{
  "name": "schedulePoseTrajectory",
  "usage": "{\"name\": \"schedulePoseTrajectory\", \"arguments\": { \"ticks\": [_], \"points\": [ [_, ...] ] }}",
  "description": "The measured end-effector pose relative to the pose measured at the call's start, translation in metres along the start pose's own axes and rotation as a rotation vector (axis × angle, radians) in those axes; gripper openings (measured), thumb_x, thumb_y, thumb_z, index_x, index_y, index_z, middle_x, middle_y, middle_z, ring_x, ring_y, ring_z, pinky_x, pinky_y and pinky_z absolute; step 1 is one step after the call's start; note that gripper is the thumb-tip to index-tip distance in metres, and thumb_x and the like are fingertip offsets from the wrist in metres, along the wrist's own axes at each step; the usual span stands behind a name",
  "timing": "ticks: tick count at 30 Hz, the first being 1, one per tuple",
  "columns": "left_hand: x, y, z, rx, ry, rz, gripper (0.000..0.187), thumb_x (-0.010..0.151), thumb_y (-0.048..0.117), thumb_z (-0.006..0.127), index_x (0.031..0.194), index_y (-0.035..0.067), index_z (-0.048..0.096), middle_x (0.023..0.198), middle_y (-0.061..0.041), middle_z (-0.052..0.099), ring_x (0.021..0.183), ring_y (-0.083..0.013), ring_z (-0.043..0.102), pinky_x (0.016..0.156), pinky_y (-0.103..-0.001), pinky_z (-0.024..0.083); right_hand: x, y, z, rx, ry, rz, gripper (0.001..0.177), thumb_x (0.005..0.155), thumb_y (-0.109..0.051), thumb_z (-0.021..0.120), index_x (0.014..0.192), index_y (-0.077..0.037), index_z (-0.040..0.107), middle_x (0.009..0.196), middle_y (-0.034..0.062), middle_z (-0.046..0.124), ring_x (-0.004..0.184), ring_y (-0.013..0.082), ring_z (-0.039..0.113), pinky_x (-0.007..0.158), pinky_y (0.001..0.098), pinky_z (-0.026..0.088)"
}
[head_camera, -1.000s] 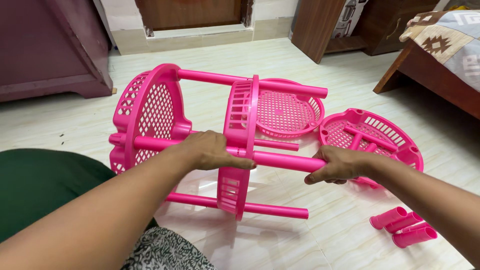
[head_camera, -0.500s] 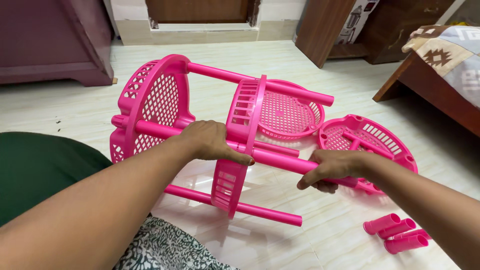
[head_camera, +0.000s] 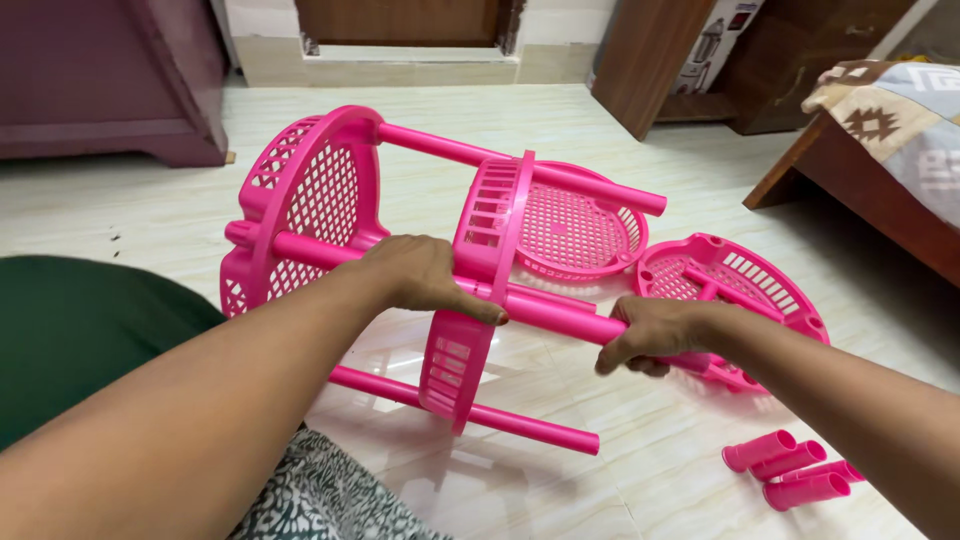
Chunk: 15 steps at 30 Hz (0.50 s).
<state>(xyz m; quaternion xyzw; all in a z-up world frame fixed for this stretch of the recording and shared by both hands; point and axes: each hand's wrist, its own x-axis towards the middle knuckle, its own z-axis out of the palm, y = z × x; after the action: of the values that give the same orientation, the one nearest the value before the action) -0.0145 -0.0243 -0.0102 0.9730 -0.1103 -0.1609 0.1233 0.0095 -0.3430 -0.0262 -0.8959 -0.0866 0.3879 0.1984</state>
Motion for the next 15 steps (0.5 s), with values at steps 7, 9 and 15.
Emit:
{"name": "schedulePoseTrajectory", "arguments": {
  "ticks": [7, 9, 15],
  "points": [
    [0.002, 0.003, 0.001, -0.013, 0.054, 0.021, 0.103, 0.045, 0.092, 0.069, 0.104, 0.008, 0.076, 0.106, -0.017, 0.076, 0.102, -0.0322, 0.073, 0.088, -0.044, 0.056, 0.003, 0.015, 0.022, -0.423, 0.46, -0.188, 0.023, 0.076, -0.035, 0.08, 0.083, -0.013, 0.078, 0.062, 0.0055, 0.07, 0.056, 0.0175, 0.066, 0.058, 0.0372, 0.052],
    [0.001, 0.001, 0.004, 0.008, 0.018, 0.01, 0.103, 0.047, 0.092, 0.067, 0.102, 0.006, 0.078, 0.104, -0.017, 0.077, 0.101, -0.0321, 0.074, 0.089, -0.044, 0.056, 0.006, 0.015, 0.008, -0.143, 0.17, -0.085, 0.031, 0.078, -0.034, 0.084, 0.081, -0.004, 0.078, 0.064, 0.0098, 0.071, 0.06, 0.0236, 0.068, 0.06, 0.0404, 0.053],
    [0.006, -0.001, -0.003, -0.006, 0.015, -0.001, 0.103, 0.047, 0.093, 0.066, 0.1, 0.006, 0.081, 0.103, -0.016, 0.078, 0.101, -0.0318, 0.075, 0.089, -0.043, 0.056, 0.004, 0.007, 0.012, -0.373, 0.343, -0.078, 0.029, 0.081, -0.036, 0.081, 0.086, -0.008, 0.076, 0.064, 0.0076, 0.068, 0.061, 0.0243, 0.067, 0.06, 0.0383, 0.052]
  ]
}}
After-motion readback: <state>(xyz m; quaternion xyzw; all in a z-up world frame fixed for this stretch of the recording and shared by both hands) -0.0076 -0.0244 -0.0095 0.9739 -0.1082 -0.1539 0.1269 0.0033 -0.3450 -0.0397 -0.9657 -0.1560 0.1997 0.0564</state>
